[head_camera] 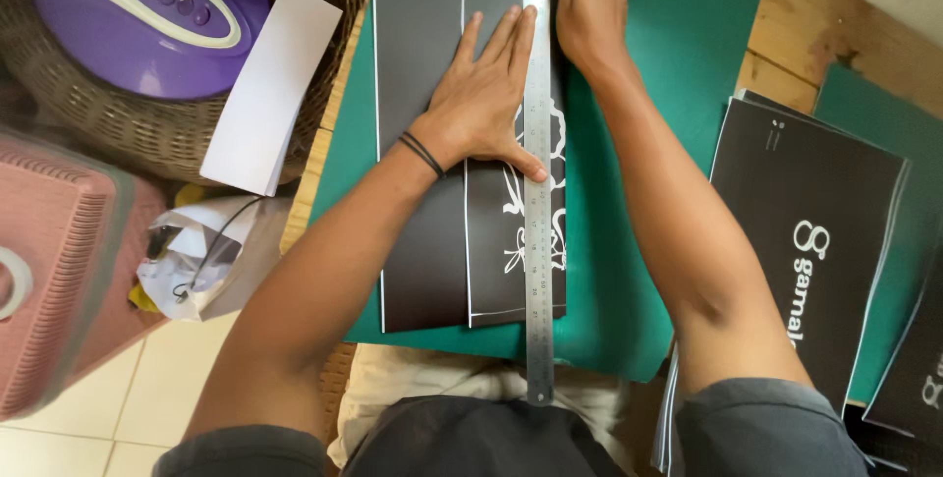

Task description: The person folds a printed black and white paper along a crease made with a ruler, then applies glue to the edge and presses it down to form a bag.

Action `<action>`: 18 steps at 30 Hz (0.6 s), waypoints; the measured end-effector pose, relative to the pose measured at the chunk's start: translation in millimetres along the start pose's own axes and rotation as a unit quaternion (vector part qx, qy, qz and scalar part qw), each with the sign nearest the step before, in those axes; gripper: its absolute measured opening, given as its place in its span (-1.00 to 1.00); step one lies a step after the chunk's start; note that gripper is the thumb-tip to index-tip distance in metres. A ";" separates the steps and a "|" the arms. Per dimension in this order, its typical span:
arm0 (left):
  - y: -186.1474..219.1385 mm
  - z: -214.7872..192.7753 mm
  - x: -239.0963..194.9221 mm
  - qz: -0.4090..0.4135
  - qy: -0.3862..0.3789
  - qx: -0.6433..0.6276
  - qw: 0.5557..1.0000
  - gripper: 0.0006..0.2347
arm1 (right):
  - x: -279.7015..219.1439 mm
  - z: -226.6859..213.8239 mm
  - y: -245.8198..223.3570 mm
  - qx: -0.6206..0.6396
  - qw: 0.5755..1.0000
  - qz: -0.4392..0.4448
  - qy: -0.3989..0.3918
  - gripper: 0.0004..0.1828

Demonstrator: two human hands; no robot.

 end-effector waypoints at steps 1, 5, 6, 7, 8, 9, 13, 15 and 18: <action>-0.6 2.0 -0.3 -0.002 -0.002 0.001 1.000 0.49 | -13.4 -11.1 -9.0 0.016 1.000 -0.020 -0.013 -0.63; -3.7 11.7 1.4 -0.005 -0.022 0.011 1.000 0.49 | -60.0 -49.1 -61.1 0.001 0.999 -0.016 -0.036 -0.60; -4.7 13.1 2.6 -0.003 -0.025 0.006 1.000 0.49 | -61.2 -48.2 -73.0 -0.050 0.998 0.013 -0.019 -0.60; -6.7 12.5 4.2 0.000 -0.028 0.005 1.000 0.49 | -61.7 -48.6 -82.1 -0.101 0.994 0.041 0.001 -0.60; -7.6 11.9 4.7 0.003 -0.032 0.003 0.999 0.50 | -61.0 -50.5 -86.5 -0.095 0.993 0.070 -0.024 -0.61; -8.4 10.3 6.0 0.007 -0.031 0.001 0.999 0.50 | -57.8 -52.4 -87.5 -0.091 0.990 0.097 -0.046 -0.63; -6.4 9.8 1.3 0.006 -0.025 -0.017 1.000 0.52 | -72.7 -73.4 -89.5 0.043 0.987 0.146 -0.060 -0.67; -7.7 11.3 1.3 0.009 -0.016 -0.021 1.000 0.53 | -102.6 -97.2 -109.2 0.028 0.995 0.066 -0.069 -0.65; -13.7 17.3 2.7 0.012 -0.001 -0.012 1.000 0.50 | -128.8 -111.4 -144.8 -0.057 0.995 0.043 -0.071 -0.58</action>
Point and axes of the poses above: each hand's wrist, its own x-axis towards the middle knuckle, its own z-axis out of the palm, y = z × x, the point moved 1 cm from there along x, towards the middle knuckle, and after that the axes turned 4 degrees about y, right-handed, at the moved point
